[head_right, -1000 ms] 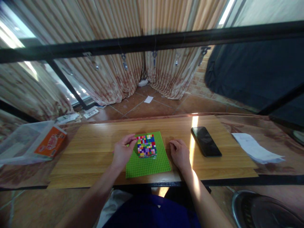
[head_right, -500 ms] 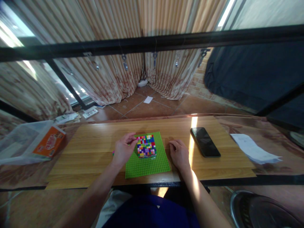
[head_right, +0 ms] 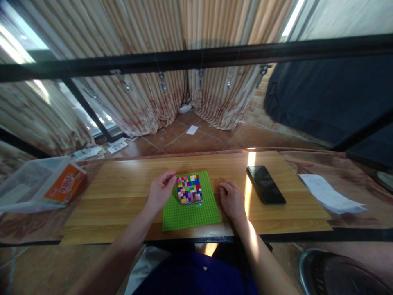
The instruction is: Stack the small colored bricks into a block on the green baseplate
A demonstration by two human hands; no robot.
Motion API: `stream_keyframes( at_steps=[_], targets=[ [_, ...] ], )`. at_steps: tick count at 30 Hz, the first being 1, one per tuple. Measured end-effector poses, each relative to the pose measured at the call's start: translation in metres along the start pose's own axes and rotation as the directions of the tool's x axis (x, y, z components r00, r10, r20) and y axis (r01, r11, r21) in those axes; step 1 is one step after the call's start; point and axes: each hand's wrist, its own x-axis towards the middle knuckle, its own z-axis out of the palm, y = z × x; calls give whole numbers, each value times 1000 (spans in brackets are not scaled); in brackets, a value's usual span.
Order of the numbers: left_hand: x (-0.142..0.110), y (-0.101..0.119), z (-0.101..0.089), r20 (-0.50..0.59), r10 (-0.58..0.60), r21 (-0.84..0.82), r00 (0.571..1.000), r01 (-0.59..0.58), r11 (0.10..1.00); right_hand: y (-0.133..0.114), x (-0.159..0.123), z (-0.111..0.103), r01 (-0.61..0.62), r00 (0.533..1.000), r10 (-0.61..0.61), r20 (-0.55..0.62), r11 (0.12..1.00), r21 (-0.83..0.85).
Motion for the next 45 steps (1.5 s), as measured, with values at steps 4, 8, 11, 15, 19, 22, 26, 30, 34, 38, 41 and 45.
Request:
stream_keyframes(
  at_steps=[4,8,11,15,19,22,26,30,34,38,41,45],
  targets=[
    [5,1,3,31,-23,-6,999,23,1000,1,0,0,-3,1000,2,-6,1000,-4],
    [4,4,4,54,2,10,999,-2,1000,1,0,0,-2,1000,2,5,1000,-13],
    [3,5,5,46,34,40,998,-35,999,1,1,0,-2,1000,2,7,1000,-16],
    [0,5,7,12,83,59,996,-84,995,1,0,0,5,1000,-4,9,1000,-10],
    [-3,10,9,-8,133,143,991,-130,981,1,0,1,1,1000,0,7,1000,-23],
    [-5,13,12,-30,184,207,983,-174,963,3,0,2,5,1000,-5,12,1000,-28],
    [-5,14,13,-40,189,221,981,-175,959,5,0,3,21,1000,-21,-1,999,-30],
    [-9,9,14,-41,69,120,997,-64,991,5,0,4,22,1000,-22,5,999,-23],
    [-29,3,18,-74,-96,-36,993,93,995,3,1,4,7,1000,-6,12,1000,-28],
    [-52,3,22,67,-112,-99,991,118,988,3,0,3,8,1000,-7,14,999,-33],
    [-55,8,24,109,-109,-98,988,120,988,4,0,3,11,1000,-11,7,1000,-25],
    [-46,15,32,189,-50,-183,981,85,979,6,0,2,12,1000,-12,11,999,-36]
  ],
)
